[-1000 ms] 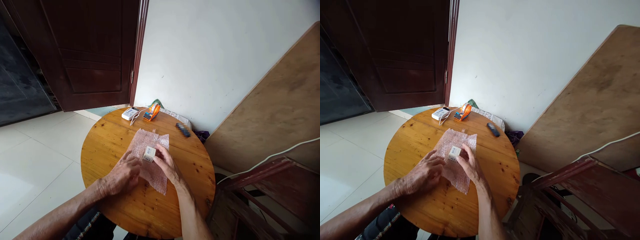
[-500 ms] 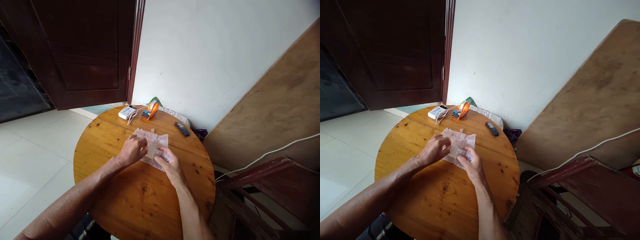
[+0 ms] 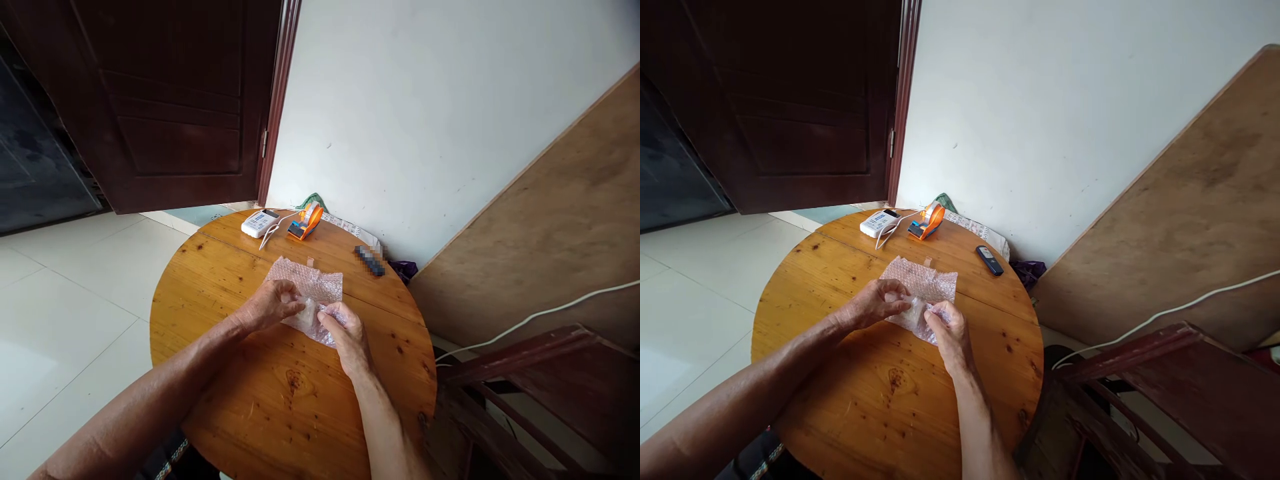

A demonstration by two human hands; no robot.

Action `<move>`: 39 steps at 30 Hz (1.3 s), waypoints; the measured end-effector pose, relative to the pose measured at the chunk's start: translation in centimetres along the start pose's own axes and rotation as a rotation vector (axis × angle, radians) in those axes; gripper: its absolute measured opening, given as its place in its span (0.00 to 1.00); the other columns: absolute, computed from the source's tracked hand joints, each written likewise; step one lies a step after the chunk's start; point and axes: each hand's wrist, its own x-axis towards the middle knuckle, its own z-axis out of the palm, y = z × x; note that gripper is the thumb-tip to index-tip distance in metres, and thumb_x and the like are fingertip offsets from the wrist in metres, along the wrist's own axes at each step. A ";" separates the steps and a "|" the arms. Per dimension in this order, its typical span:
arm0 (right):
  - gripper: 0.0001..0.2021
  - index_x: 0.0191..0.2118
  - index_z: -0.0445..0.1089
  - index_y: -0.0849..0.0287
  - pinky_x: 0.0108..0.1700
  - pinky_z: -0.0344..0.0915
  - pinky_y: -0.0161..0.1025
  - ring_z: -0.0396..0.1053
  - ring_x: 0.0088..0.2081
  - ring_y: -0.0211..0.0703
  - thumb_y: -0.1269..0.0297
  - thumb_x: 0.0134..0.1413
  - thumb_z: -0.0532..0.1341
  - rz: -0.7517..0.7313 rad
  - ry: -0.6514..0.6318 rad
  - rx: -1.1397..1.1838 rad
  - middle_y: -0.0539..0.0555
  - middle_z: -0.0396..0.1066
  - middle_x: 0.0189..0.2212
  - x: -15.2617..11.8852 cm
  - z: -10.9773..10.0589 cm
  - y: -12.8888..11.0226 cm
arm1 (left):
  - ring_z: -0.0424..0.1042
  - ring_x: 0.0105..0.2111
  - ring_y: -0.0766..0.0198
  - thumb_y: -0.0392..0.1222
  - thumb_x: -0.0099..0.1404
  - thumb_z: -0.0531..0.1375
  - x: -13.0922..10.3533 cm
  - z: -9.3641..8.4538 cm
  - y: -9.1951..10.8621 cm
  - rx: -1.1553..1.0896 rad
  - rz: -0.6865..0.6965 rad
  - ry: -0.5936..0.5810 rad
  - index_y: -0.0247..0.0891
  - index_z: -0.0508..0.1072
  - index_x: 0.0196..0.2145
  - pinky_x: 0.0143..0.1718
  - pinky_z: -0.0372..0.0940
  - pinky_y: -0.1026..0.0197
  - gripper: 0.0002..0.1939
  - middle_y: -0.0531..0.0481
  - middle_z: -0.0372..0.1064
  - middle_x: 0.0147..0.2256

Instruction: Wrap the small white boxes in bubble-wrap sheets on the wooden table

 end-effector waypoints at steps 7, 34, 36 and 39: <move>0.11 0.24 0.67 0.57 0.26 0.59 0.34 0.63 0.24 0.37 0.56 0.43 0.66 0.045 -0.050 0.023 0.47 0.69 0.24 -0.2 -0.1 0.0 | 0.63 0.24 0.69 0.34 0.53 0.61 -0.1 0.3 0.3 -0.131 -0.045 -0.028 0.33 0.73 0.29 0.26 0.57 0.68 0.03 0.56 0.66 0.23; 0.06 0.38 0.70 0.57 0.45 0.57 0.46 0.68 0.42 0.48 0.71 0.62 0.56 -0.891 0.026 -0.866 0.55 0.76 0.39 -3.1 2.2 -3.0 | 0.62 0.27 0.68 0.40 0.52 0.62 -0.1 0.5 -0.1 -0.073 -0.075 0.007 0.33 0.72 0.27 0.29 0.57 0.67 0.07 0.56 0.65 0.24; 0.07 0.38 0.70 0.58 0.45 0.57 0.46 0.67 0.41 0.48 0.69 0.63 0.55 -0.831 -0.015 -0.904 0.55 0.75 0.40 -3.0 2.4 -2.7 | 0.62 0.27 0.68 0.41 0.53 0.62 -0.1 0.0 -0.1 -0.095 -0.096 -0.020 0.33 0.71 0.27 0.29 0.58 0.66 0.08 0.55 0.65 0.25; 0.08 0.44 0.71 0.58 0.45 0.55 0.46 0.65 0.43 0.50 0.66 0.63 0.56 -0.773 -0.060 -0.982 0.56 0.74 0.43 -2.9 2.3 -2.6 | 0.67 0.32 0.65 0.44 0.54 0.63 -0.5 -1.7 0.1 -0.099 -0.090 -0.057 0.34 0.73 0.34 0.33 0.62 0.65 0.12 0.53 0.69 0.30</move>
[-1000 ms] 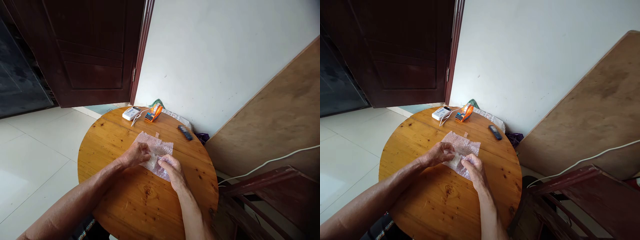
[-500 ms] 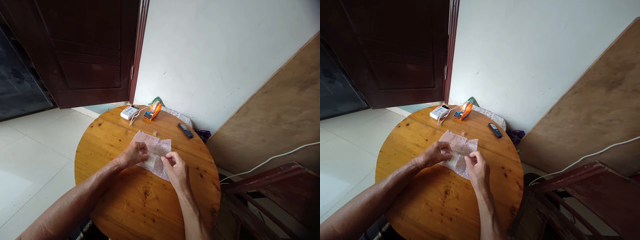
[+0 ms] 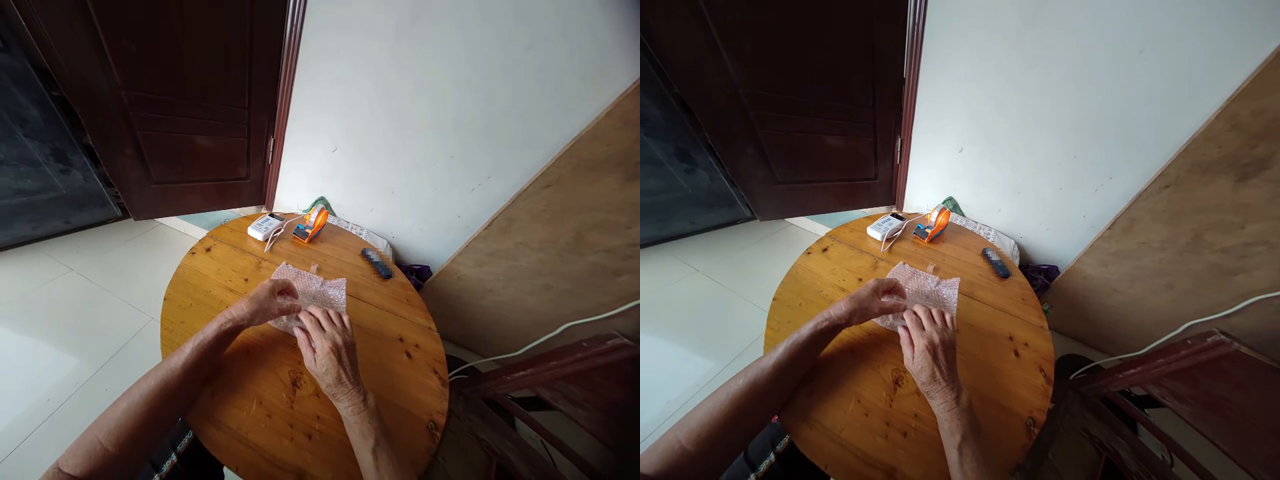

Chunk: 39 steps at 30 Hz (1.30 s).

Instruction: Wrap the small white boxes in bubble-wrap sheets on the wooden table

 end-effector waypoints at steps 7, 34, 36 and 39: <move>0.14 0.52 0.70 0.49 0.42 0.52 0.45 0.62 0.42 0.50 0.61 0.61 0.61 0.017 -0.099 -0.127 0.55 0.70 0.43 0.4 -0.1 -0.8 | 0.67 0.28 0.64 0.35 0.57 0.57 -1.9 -2.8 0.5 0.363 -0.144 0.114 0.35 0.72 0.48 0.28 0.58 0.65 0.20 0.53 0.68 0.30; 0.14 0.50 0.66 0.58 0.44 0.54 0.46 0.65 0.46 0.52 0.64 0.59 0.60 0.113 -0.119 -0.071 0.59 0.72 0.43 1.3 -0.3 -1.9 | 0.59 0.17 0.73 0.43 0.53 0.60 -2.7 2.4 2.6 -0.251 -0.276 0.226 0.34 0.70 0.26 0.18 0.55 0.69 0.08 0.56 0.63 0.19; 0.18 0.53 0.65 0.60 0.46 0.56 0.46 0.66 0.46 0.52 0.69 0.55 0.60 0.131 -0.097 0.008 0.59 0.73 0.45 1.0 -0.6 -1.8 | 0.63 0.20 0.70 0.39 0.51 0.59 -2.9 2.5 3.1 -0.244 -0.235 0.153 0.33 0.73 0.28 0.21 0.58 0.68 0.08 0.54 0.65 0.20; 0.21 0.53 0.65 0.59 0.48 0.59 0.45 0.68 0.47 0.50 0.75 0.52 0.58 0.147 -0.080 0.144 0.58 0.74 0.46 0.5 -0.9 -1.0 | 0.65 0.24 0.67 0.36 0.48 0.55 -3.0 2.3 3.1 -0.152 -0.151 0.026 0.32 0.76 0.32 0.24 0.62 0.67 0.14 0.52 0.68 0.23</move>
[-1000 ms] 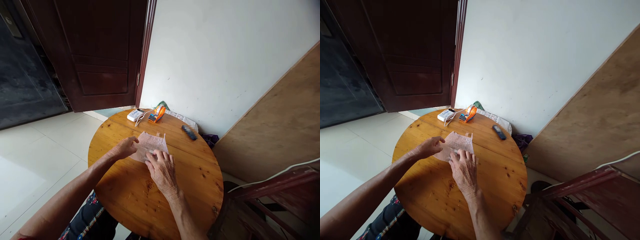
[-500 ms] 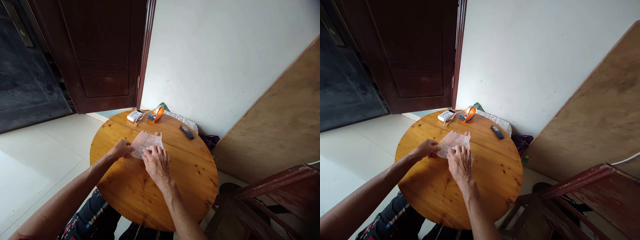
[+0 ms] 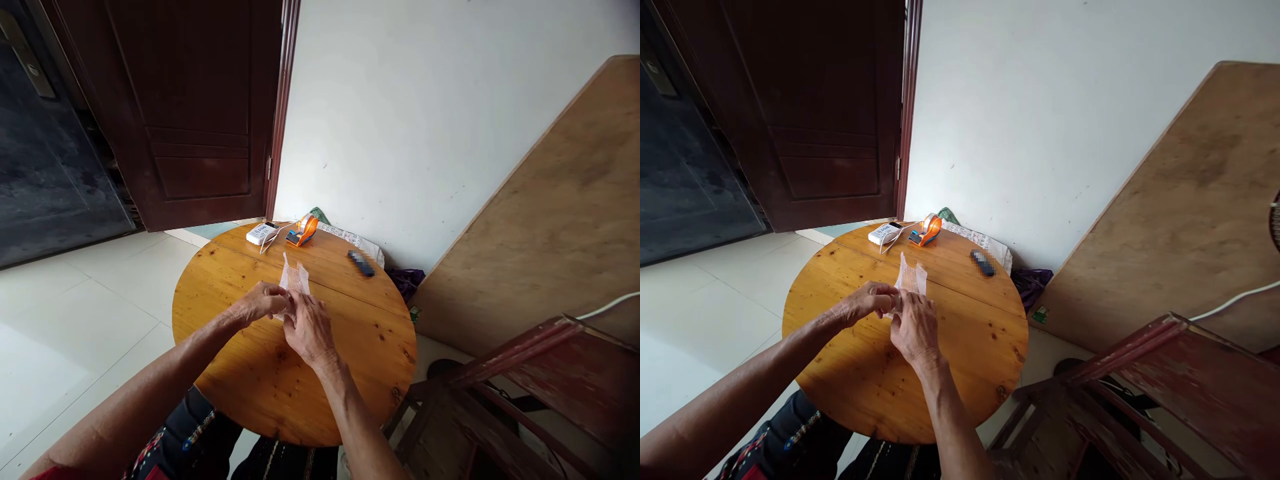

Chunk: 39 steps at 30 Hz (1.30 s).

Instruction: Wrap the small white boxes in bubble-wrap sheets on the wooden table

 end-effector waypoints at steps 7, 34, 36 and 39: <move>0.17 0.51 0.71 0.61 0.51 0.60 0.44 0.69 0.50 0.50 0.74 0.60 0.51 0.159 -0.012 -0.034 0.60 0.75 0.48 -0.4 -1.5 2.4 | 0.65 0.22 0.67 0.35 0.55 0.52 0.5 0.3 -0.1 0.515 0.119 0.058 0.32 0.78 0.33 0.25 0.58 0.66 0.15 0.53 0.65 0.21; 0.14 0.21 0.70 0.57 0.36 0.58 0.35 0.66 0.33 0.41 0.67 0.55 0.54 0.344 -0.290 0.094 0.51 0.69 0.25 4.8 -1.9 5.0 | 0.69 0.48 0.54 0.38 0.61 0.61 1.8 -1.0 -2.0 0.776 0.710 -0.082 0.39 0.76 0.38 0.53 0.64 0.54 0.06 0.43 0.74 0.46; 0.14 0.19 0.67 0.57 0.30 0.53 0.34 0.61 0.26 0.39 0.65 0.54 0.55 0.407 -0.321 0.119 0.48 0.64 0.19 4.8 -1.9 5.4 | 0.70 0.48 0.54 0.39 0.62 0.61 1.9 -1.1 -1.9 0.769 0.696 -0.099 0.39 0.75 0.38 0.53 0.64 0.55 0.06 0.43 0.74 0.43; 0.18 0.17 0.62 0.57 0.26 0.47 0.35 0.54 0.21 0.36 0.59 0.56 0.54 0.483 -0.321 0.143 0.45 0.56 0.15 4.2 -2.5 5.8 | 0.70 0.47 0.55 0.41 0.64 0.61 1.9 -1.0 -2.0 0.775 0.678 -0.108 0.39 0.74 0.38 0.52 0.64 0.55 0.06 0.43 0.74 0.42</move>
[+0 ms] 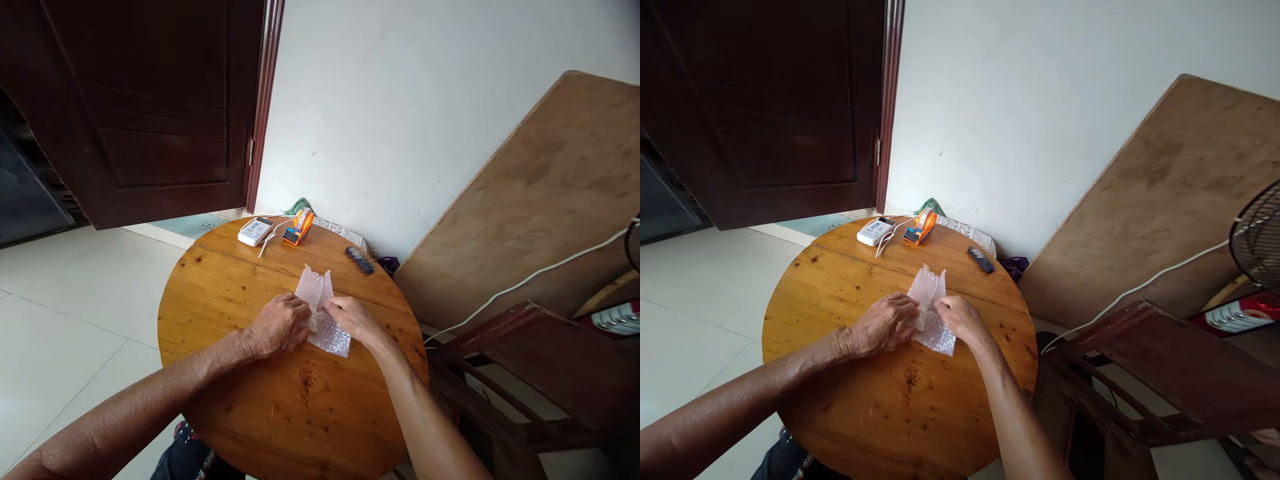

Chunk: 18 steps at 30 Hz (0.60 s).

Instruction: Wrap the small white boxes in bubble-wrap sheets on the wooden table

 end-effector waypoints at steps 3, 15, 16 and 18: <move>0.20 0.19 0.62 0.58 0.26 0.48 0.35 0.53 0.22 0.36 0.50 0.56 0.54 0.035 -0.007 0.149 0.45 0.55 0.16 -1.6 -0.8 0.1 | 0.70 0.47 0.54 0.42 0.65 0.60 0.1 -0.1 -0.1 0.017 0.015 -0.036 0.39 0.73 0.38 0.51 0.64 0.55 0.06 0.43 0.74 0.42; 0.09 0.20 0.60 0.57 0.24 0.47 0.33 0.52 0.21 0.33 0.61 0.40 0.61 0.175 0.174 0.295 0.43 0.55 0.16 -2.1 4.2 2.6 | 0.69 0.45 0.53 0.40 0.65 0.57 0.7 -0.7 -0.1 0.064 0.131 -0.105 0.37 0.70 0.35 0.49 0.64 0.54 0.04 0.43 0.74 0.41; 0.08 0.21 0.61 0.57 0.23 0.47 0.33 0.52 0.21 0.34 0.63 0.40 0.61 0.180 0.195 0.295 0.43 0.56 0.16 -2.0 4.4 2.6 | 0.68 0.44 0.53 0.39 0.65 0.57 0.8 -0.9 -0.1 0.079 0.144 -0.118 0.37 0.70 0.35 0.48 0.63 0.54 0.04 0.44 0.73 0.40; 0.05 0.23 0.62 0.57 0.24 0.49 0.33 0.55 0.21 0.34 0.65 0.39 0.61 0.188 0.241 0.308 0.43 0.59 0.17 -2.0 4.7 2.3 | 0.67 0.42 0.53 0.39 0.65 0.56 1.0 -1.3 0.0 0.108 0.156 -0.146 0.38 0.69 0.33 0.46 0.63 0.53 0.04 0.44 0.73 0.38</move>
